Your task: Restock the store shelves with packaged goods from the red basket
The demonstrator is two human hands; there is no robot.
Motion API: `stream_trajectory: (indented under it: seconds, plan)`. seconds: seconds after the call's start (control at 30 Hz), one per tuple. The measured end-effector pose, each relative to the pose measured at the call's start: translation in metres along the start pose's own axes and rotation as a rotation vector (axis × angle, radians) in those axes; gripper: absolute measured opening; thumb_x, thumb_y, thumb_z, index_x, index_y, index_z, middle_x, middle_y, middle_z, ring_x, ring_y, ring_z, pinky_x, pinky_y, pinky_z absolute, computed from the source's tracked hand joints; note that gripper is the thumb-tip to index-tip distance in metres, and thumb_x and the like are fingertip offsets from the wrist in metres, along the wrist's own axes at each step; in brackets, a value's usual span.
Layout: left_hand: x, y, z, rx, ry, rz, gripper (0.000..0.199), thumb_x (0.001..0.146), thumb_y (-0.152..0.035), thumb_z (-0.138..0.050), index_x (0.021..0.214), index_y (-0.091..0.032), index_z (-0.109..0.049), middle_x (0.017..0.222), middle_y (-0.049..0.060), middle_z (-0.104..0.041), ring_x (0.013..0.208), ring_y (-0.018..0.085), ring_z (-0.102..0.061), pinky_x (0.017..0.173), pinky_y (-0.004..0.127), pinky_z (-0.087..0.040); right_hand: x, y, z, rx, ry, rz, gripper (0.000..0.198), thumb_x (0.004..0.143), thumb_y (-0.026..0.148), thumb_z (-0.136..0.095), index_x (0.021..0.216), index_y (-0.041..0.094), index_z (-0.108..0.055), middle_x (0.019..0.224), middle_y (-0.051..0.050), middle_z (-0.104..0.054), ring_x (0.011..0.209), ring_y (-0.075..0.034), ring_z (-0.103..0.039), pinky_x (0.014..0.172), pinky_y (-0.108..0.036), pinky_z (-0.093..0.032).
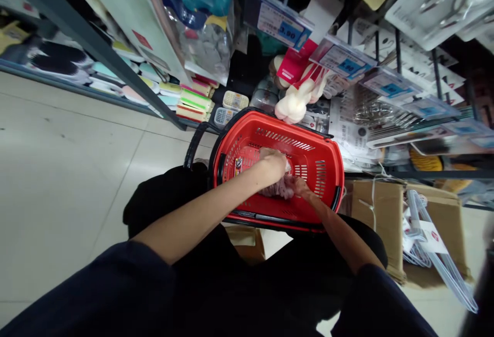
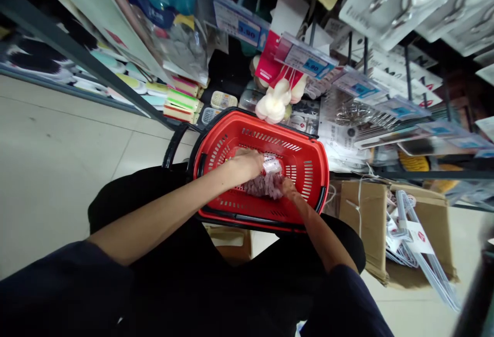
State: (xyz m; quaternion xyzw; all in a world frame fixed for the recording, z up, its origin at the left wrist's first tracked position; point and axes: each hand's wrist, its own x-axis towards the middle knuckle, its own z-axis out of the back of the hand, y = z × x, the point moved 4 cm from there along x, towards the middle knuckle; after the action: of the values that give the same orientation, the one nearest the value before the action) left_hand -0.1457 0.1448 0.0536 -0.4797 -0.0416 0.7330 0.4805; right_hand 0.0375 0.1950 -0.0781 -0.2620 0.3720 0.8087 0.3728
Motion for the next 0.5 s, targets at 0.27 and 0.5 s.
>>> stream_trajectory:
  seconds: [0.27, 0.5]
  plan:
    - [0.011, 0.037, 0.028, -0.183, -0.273, 0.109, 0.036, 0.084, -0.031, -0.073, 0.055, -0.014, -0.062, 0.072, 0.021, -0.070, 0.109, 0.045, -0.068, 0.103, 0.054, -0.044, -0.029, 0.045, 0.095, 0.352, 0.001, 0.286, 0.030, 0.090, 0.049, -0.056, 0.082, 0.020, -0.053, 0.077, 0.001, -0.059, 0.074, -0.016, -0.058, 0.073, -0.030, -0.052]
    - [0.043, 0.048, 0.003, -0.529, -0.171, 0.039, 0.018, 0.069, -0.023, -0.079, 0.062, -0.019, -0.064, 0.053, 0.000, -0.059, 0.061, 0.019, -0.062, 0.064, 0.026, -0.045, -0.048, 0.074, 0.124, 0.625, 0.064, 0.444, 0.024, 0.083, 0.043, -0.065, 0.084, 0.020, -0.060, 0.083, 0.000, -0.065, 0.077, -0.016, -0.061, 0.071, -0.029, -0.051]
